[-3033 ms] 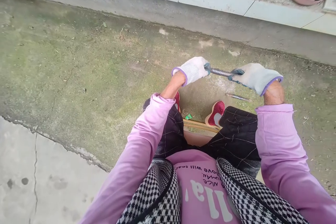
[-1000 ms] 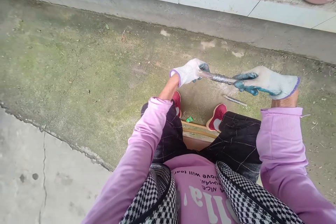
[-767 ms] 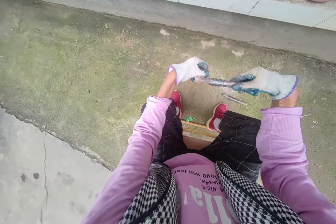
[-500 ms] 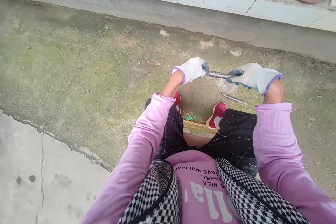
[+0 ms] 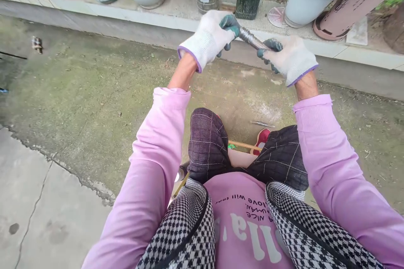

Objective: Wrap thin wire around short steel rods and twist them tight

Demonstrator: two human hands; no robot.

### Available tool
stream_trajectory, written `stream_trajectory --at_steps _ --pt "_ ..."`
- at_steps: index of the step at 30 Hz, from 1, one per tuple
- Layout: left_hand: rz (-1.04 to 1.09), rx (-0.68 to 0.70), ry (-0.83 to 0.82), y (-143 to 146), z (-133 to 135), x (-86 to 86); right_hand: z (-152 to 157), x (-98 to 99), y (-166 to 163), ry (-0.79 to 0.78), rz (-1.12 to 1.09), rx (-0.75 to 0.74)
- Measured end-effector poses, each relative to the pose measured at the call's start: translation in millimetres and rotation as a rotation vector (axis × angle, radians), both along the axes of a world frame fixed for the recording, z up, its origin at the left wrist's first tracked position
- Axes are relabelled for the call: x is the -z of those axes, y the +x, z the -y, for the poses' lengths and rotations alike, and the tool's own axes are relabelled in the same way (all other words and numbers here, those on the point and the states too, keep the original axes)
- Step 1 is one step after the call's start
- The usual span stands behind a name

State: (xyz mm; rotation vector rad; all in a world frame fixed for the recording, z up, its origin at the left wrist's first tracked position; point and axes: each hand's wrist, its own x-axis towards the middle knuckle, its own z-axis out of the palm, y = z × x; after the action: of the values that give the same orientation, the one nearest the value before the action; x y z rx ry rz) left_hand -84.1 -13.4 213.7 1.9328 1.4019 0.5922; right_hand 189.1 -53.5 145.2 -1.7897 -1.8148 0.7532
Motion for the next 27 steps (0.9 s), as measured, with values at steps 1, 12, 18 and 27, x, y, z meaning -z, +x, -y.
stream_trajectory --at_steps 1,12,18,27 --pt "0.018 -0.013 0.044 -2.7 5.6 -12.1 1.7 -8.2 -4.5 0.016 -0.073 -0.008" --pt "0.424 -0.038 -0.402 10.9 128.2 91.4 108.9 53.5 -20.3 -0.109 -0.080 0.148" --pt "0.460 -0.055 -0.675 13.9 157.1 173.8 168.7 145.9 -9.8 -0.361 -0.626 0.189" --pt "0.463 -0.075 -0.616 17.8 142.0 202.0 172.1 161.3 -5.5 -0.473 -0.865 -0.081"
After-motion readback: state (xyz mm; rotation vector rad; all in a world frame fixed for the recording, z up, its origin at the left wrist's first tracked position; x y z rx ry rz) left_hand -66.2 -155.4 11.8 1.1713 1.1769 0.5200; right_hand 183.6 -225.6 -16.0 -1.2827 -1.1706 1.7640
